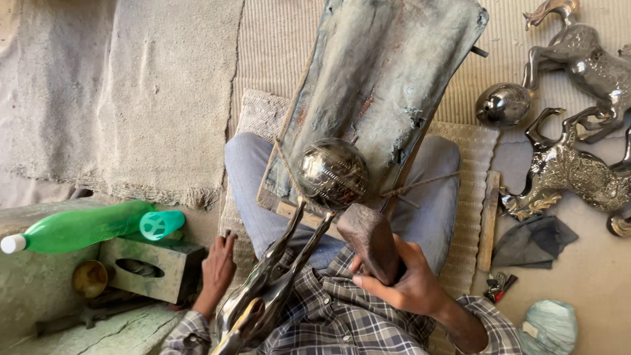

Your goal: The person uses a hammer and a red-handled chisel to engrave decorative patterns into a polished metal sphere. They repeatedly strike the chisel along the surface, adjusting its position to create fine lines and details.

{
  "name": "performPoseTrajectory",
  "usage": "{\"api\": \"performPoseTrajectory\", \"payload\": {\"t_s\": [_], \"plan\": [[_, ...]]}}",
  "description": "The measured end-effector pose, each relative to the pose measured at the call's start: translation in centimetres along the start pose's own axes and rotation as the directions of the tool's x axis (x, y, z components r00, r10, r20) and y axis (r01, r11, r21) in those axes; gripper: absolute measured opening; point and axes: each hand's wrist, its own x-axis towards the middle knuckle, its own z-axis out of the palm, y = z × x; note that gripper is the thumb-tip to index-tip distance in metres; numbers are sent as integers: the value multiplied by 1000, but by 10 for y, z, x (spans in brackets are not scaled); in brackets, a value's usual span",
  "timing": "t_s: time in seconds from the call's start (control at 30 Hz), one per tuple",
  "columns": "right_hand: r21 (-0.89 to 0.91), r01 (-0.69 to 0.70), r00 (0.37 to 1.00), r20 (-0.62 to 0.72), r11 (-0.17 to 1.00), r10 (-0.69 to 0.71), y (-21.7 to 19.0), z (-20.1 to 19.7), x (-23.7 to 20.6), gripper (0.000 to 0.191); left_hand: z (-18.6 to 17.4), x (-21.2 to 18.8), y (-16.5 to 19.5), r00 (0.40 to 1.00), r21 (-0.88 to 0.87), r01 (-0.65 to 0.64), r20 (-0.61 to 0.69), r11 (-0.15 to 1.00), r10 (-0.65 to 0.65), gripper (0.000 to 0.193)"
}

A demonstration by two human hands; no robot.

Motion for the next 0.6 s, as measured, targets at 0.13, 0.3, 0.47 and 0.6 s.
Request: {"api": "performPoseTrajectory", "payload": {"t_s": [0.13, 0.3, 0.47, 0.6], "plan": [[-55, 35, 994, -97, 998, -40, 1, 6, 4, 28, 23, -24, -1, 990, -3, 26, -139, 1000, -26, 25], [-198, -12, 958, -283, 980, -45, -7, -4, -12, 20, 43, -31, 5, 845, 26, -7, -535, 1000, 20, 30], [-153, -89, 874, -485, 984, 4, -8, -5, -31, 58, 51, -32, 26, 881, -52, -7, -472, 999, -19, 28], [-48, -136, 822, -563, 990, 85, -2, 1, -40, 71, 49, -28, 38, 928, -137, -15, -370, 990, -37, 27]]}}
